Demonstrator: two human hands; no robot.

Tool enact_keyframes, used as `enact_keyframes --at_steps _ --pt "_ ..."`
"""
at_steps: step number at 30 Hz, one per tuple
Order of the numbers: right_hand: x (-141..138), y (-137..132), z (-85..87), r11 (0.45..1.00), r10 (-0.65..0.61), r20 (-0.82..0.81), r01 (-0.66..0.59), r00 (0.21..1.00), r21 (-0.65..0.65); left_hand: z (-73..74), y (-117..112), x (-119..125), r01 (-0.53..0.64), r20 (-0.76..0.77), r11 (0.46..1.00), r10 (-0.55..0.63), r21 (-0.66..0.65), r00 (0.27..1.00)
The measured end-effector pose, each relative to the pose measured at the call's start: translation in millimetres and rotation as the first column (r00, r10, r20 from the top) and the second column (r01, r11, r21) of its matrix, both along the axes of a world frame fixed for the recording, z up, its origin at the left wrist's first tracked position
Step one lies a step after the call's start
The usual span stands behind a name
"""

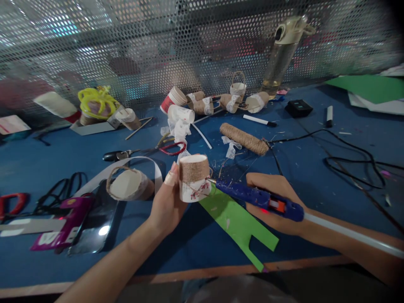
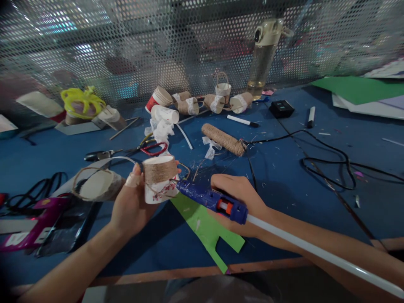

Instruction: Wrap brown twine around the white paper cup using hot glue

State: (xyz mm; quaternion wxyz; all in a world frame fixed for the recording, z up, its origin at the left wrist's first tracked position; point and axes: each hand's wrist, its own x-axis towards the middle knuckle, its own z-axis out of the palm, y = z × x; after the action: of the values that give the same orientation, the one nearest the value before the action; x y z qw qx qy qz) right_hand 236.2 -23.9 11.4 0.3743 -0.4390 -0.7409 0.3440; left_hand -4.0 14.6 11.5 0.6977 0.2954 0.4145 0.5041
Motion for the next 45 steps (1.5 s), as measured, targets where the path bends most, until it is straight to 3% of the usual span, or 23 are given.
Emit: enact_keyframes --at_steps 6,16,27,34,39,45 --pt "1 0 -2.6 0.998 0.048 -0.005 -0.048 0.999 0.033 -4.9 -1 2 0.006 0.027 0.999 -0.007 0.036 1.0" --pt "-1 -2 3.2 0.999 0.007 0.029 -0.008 1.0 0.037 -1.6 0 3 0.002 0.052 1.0 -0.002 0.001 0.999" --pt "1 1 -5.1 0.997 0.013 0.021 -0.014 1.0 0.071 -0.7 2 1 0.015 0.039 1.0 -0.014 -0.026 0.999" --pt "2 5 -6.9 0.996 -0.086 0.067 0.086 0.994 0.007 0.5 5 1 -0.042 0.031 0.997 0.044 -0.064 0.999" --pt "-1 5 -12.5 0.99 -0.138 -0.072 0.14 0.988 0.018 3.0 3 3 0.033 0.033 0.997 -0.031 -0.066 0.999" --pt "-9 4 -15.9 0.997 -0.062 -0.235 0.05 0.97 -0.056 -1.3 -3 6 0.145 -0.005 0.989 -0.145 0.011 0.989"
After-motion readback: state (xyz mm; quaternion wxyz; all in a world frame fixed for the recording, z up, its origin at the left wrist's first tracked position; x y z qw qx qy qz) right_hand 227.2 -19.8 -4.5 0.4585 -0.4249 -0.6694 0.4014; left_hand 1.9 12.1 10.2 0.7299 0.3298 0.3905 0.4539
